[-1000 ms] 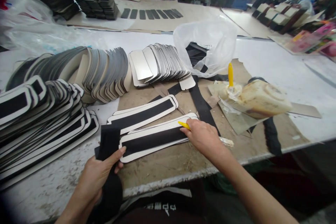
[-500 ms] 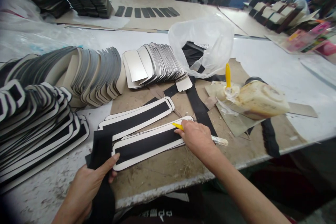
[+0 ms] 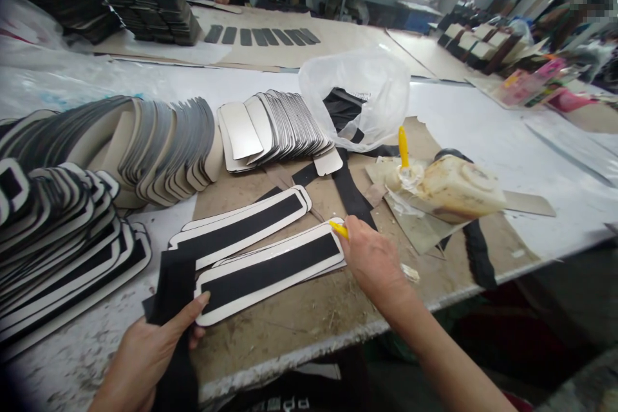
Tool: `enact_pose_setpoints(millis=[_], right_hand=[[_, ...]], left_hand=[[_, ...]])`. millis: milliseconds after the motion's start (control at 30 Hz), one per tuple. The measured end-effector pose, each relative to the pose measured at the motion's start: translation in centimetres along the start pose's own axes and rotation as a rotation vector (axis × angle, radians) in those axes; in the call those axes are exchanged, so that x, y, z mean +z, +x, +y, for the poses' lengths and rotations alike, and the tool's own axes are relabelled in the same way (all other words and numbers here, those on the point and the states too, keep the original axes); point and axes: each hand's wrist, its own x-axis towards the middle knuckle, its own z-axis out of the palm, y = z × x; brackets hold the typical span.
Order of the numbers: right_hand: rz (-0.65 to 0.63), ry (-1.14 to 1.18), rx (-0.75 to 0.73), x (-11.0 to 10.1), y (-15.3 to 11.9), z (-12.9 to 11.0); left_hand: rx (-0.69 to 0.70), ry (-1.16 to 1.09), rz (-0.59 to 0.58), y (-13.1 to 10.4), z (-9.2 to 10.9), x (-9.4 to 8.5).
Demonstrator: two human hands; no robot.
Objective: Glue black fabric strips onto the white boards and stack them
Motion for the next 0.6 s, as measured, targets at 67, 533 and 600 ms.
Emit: enact_pose_setpoints(millis=[67,533,600], right_hand=[[0.026,0.070,-0.005,0.2,-0.3,0.9],[-0.183,0.803,0.073,-0.1,-0.7,0.6],[-0.219,0.869,0.115,-0.1,-0.9,0.7]], left_hand=[[0.007,-0.026,0.011,0.0,-0.1,0.0],[0.065,-0.173,-0.029,-0.8,-0.6,-1.2],[0.077,-0.202,-0.040,-1.1,-0.5,-1.4]])
